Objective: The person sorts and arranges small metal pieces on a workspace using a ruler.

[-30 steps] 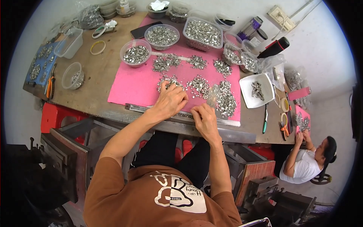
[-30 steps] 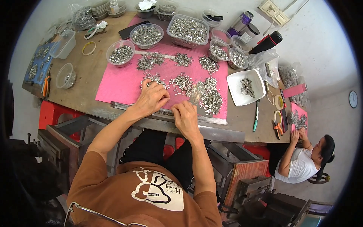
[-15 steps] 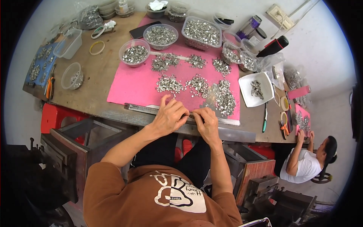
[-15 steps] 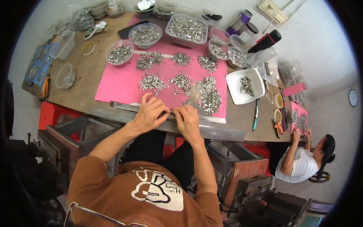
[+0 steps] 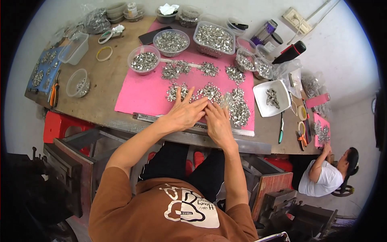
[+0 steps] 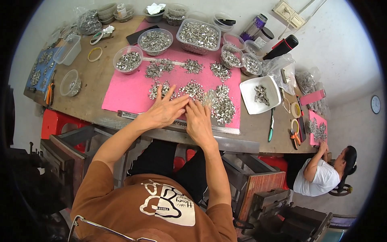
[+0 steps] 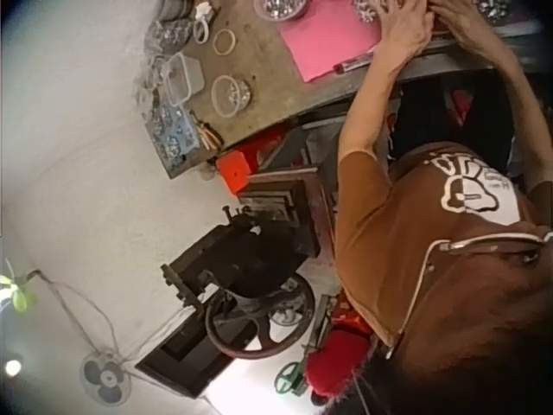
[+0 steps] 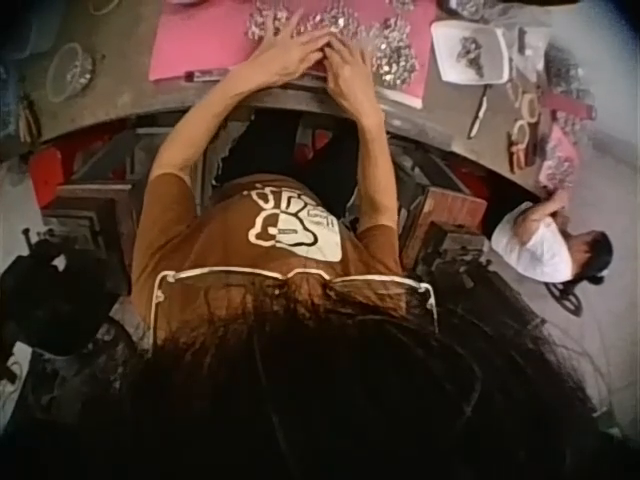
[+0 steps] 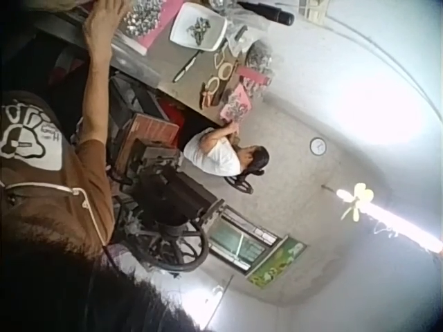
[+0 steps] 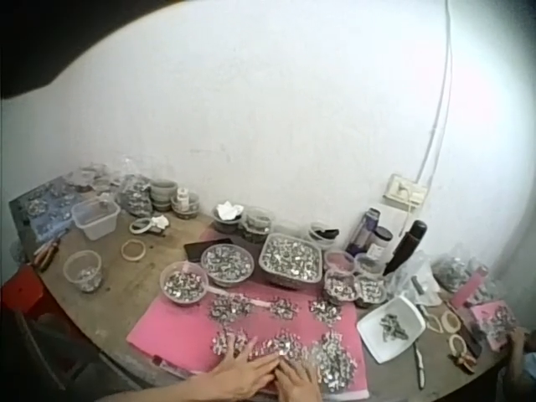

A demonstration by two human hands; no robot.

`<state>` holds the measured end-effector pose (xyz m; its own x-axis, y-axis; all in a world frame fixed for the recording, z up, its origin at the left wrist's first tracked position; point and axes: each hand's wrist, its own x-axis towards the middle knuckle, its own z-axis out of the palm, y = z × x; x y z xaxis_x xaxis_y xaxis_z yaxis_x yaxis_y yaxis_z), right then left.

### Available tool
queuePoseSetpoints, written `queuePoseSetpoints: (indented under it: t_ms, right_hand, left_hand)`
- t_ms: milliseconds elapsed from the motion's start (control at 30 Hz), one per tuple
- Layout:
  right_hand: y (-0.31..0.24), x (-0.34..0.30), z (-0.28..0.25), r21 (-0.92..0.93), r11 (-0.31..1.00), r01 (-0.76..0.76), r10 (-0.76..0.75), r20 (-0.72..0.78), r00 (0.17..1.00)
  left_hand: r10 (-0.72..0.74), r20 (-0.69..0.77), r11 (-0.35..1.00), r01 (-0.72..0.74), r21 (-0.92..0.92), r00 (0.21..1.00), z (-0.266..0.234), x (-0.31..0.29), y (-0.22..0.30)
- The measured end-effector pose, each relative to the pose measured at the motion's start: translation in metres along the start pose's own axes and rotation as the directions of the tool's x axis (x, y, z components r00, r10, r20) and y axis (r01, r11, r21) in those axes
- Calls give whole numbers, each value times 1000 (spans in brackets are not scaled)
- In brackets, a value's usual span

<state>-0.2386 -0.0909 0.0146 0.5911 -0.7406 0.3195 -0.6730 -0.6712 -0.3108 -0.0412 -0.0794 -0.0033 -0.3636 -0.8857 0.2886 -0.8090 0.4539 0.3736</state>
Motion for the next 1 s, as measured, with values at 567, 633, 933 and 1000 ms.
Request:
queuePoseSetpoints:
  t_ms: [567,633,933,1000]
  right_hand:
    - [11,8,8,185,982,-36,73,-200,977]
    - [14,10,12,169,984,-51,82,-179,980]
    - [-8,-22,-17,338,938,-78,121,-107,987]
    - [-11,-28,-14,333,941,-56,108,-138,984]
  left_hand:
    - [-89,-214,983,52,-176,973,-2,2,11]
    - [-73,-221,988,39,-152,973,7,6,8]
    - [-89,-271,991,58,-123,959,8,7,1]
    - [-95,-278,990,61,-129,956,9,8,3]
